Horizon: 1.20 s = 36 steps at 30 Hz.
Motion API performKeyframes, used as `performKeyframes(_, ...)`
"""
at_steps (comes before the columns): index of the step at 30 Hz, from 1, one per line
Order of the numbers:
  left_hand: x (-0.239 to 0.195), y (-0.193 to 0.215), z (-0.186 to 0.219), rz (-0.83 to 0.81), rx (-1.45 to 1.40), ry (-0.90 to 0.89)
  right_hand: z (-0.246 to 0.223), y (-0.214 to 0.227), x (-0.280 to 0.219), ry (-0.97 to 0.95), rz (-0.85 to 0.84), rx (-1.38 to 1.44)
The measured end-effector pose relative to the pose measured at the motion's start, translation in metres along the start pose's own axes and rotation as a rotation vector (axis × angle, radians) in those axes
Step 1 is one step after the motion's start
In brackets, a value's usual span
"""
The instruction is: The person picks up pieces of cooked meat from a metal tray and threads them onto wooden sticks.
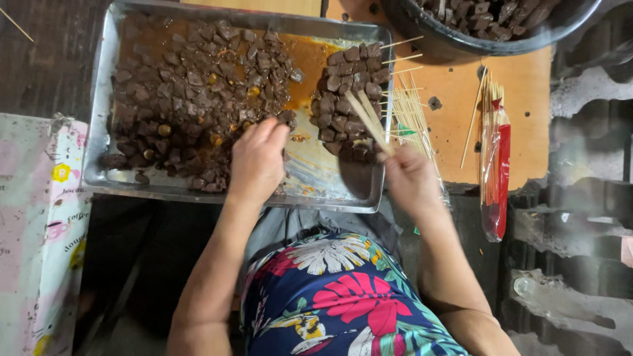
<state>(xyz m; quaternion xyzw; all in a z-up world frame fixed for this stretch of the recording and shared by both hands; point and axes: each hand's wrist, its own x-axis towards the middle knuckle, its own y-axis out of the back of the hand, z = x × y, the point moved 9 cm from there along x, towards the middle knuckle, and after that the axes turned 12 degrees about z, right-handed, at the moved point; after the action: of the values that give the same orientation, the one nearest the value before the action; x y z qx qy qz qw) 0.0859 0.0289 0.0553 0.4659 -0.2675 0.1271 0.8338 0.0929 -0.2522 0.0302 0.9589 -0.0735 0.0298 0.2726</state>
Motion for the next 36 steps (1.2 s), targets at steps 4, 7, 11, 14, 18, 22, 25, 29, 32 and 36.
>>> performKeyframes(4,0.009,-0.037,-0.004,-0.247,0.137,-0.018,0.020,-0.042,-0.025,-0.146,-0.152,0.054)
performKeyframes(7,0.005,-0.056,-0.023,-0.370,0.258,-0.011,0.017,-0.058,-0.041,-0.018,-0.214,0.136)
performKeyframes(11,-0.011,-0.059,-0.055,-0.457,0.281,0.074,0.032,-0.080,-0.054,-0.148,-0.302,0.211)
performKeyframes(14,-0.019,-0.028,-0.070,-0.290,0.229,0.132,0.037,-0.092,-0.064,-0.326,-0.339,0.354)
performKeyframes(18,-0.024,0.035,-0.072,0.196,0.053,0.118,0.042,-0.103,-0.065,-0.546,-0.328,0.439)
performKeyframes(22,-0.070,0.003,-0.115,0.280,-1.114,1.121,0.033,-0.117,-0.068,-0.490,-0.359,0.412)
performKeyframes(25,-0.069,-0.004,-0.096,0.353,-1.443,1.144,0.019,-0.130,-0.070,-0.350,-0.403,0.427)
performKeyframes(29,-0.062,-0.008,-0.085,0.411,-1.410,1.186,0.008,-0.134,-0.077,-0.295,-0.420,0.461)
performKeyframes(32,-0.062,-0.007,-0.081,0.457,-1.352,1.268,0.001,-0.132,-0.076,-0.258,-0.389,0.445)
performKeyframes(36,-0.064,-0.011,-0.081,0.528,-1.379,1.381,0.001,-0.133,-0.077,-0.292,-0.371,0.439)
